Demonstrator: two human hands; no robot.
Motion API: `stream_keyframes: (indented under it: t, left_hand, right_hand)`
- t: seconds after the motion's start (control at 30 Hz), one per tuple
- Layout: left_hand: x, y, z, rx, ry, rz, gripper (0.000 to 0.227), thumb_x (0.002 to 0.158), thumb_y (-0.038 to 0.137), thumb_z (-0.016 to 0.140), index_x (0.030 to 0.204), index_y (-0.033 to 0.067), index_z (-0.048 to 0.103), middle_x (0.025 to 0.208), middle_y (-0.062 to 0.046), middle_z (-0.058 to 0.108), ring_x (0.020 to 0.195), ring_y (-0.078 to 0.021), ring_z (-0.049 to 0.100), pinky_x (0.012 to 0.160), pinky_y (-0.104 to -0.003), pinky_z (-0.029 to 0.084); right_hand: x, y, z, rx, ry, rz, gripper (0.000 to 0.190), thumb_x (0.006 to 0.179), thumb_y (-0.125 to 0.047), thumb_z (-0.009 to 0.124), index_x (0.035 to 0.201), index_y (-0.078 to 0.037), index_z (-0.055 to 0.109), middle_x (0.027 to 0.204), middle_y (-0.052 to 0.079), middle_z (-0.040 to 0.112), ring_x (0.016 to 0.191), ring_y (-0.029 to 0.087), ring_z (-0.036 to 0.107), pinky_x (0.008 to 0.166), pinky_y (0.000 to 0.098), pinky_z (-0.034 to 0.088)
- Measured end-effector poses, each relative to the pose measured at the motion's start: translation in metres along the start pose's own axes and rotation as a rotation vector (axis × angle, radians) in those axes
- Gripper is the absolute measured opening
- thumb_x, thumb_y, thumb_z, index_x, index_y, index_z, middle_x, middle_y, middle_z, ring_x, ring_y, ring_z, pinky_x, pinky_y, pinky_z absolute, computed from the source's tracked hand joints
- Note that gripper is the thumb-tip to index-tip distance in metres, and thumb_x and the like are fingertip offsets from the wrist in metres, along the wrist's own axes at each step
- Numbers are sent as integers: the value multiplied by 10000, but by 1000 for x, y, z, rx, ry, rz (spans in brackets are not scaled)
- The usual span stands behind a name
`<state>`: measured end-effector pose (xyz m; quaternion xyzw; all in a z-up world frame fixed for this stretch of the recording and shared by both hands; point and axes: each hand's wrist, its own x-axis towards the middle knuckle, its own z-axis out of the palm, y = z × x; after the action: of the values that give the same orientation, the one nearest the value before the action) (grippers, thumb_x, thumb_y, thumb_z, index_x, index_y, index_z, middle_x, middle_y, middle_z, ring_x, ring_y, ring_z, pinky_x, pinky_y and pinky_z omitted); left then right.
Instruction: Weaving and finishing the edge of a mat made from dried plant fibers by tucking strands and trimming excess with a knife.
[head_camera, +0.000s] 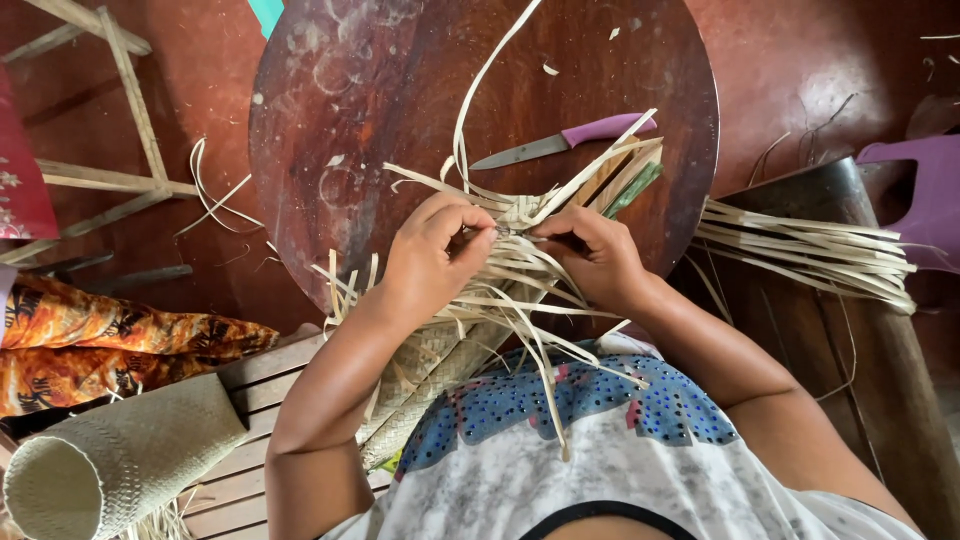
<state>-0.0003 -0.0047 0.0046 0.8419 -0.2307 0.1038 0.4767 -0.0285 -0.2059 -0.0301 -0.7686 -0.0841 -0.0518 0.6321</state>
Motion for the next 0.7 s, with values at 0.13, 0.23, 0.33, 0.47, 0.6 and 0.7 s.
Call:
stream_keyframes:
  t: [0.13, 0.23, 0.33, 0.47, 0.6, 0.7]
  left_hand:
    - [-1, 0, -1, -82, -16, -91, 39, 819, 117, 708, 844, 115, 678, 801, -29, 628, 597, -156, 574, 511, -258, 510]
    - [-2, -1, 0, -63, -4, -100, 49, 820, 134, 731, 850, 115, 696, 800, -37, 635, 620, -193, 607, 532, -287, 519]
    - [-1, -3, -2, -58, -8, -105, 47, 802, 129, 752, 833, 120, 717, 755, -30, 622, 642, -181, 608, 563, -263, 519]
    - [1, 2, -5, 94, -29, -75, 62, 803, 170, 756, 838, 136, 717, 736, -28, 610, 676, -208, 618, 593, -296, 531]
    - [2, 2, -3, 114, -65, -115, 86, 839, 220, 728, 865, 144, 697, 739, -20, 601, 715, -206, 618, 648, -305, 533]
    - [0, -3, 0, 41, -45, -142, 78, 839, 211, 730, 855, 146, 692, 768, -31, 611, 753, -220, 635, 694, -317, 536]
  right_hand:
    - [1, -1, 0, -14, -2, -4, 148, 811, -45, 735, 937, -101, 681, 775, 82, 676, 711, 215, 670, 677, 334, 510]
    - [1, -5, 1, -31, -9, 16, 152, 817, -15, 722, 936, -100, 681, 752, 88, 670, 677, 216, 665, 664, 334, 514]
    - [3, -5, 0, -7, 18, -137, 113, 806, -16, 744, 881, -85, 697, 761, 83, 658, 660, 209, 641, 652, 300, 507]
    - [4, -3, -3, -55, 49, -213, 113, 807, -1, 744, 880, -81, 715, 804, 97, 646, 673, 232, 639, 654, 304, 508]
    - [2, 3, -3, -33, 54, -248, 119, 808, -15, 751, 898, -89, 728, 826, 92, 634, 687, 215, 628, 664, 294, 505]
    - [2, 5, -3, -27, 51, -212, 124, 794, -16, 760, 888, -83, 716, 822, 88, 634, 695, 233, 643, 667, 304, 508]
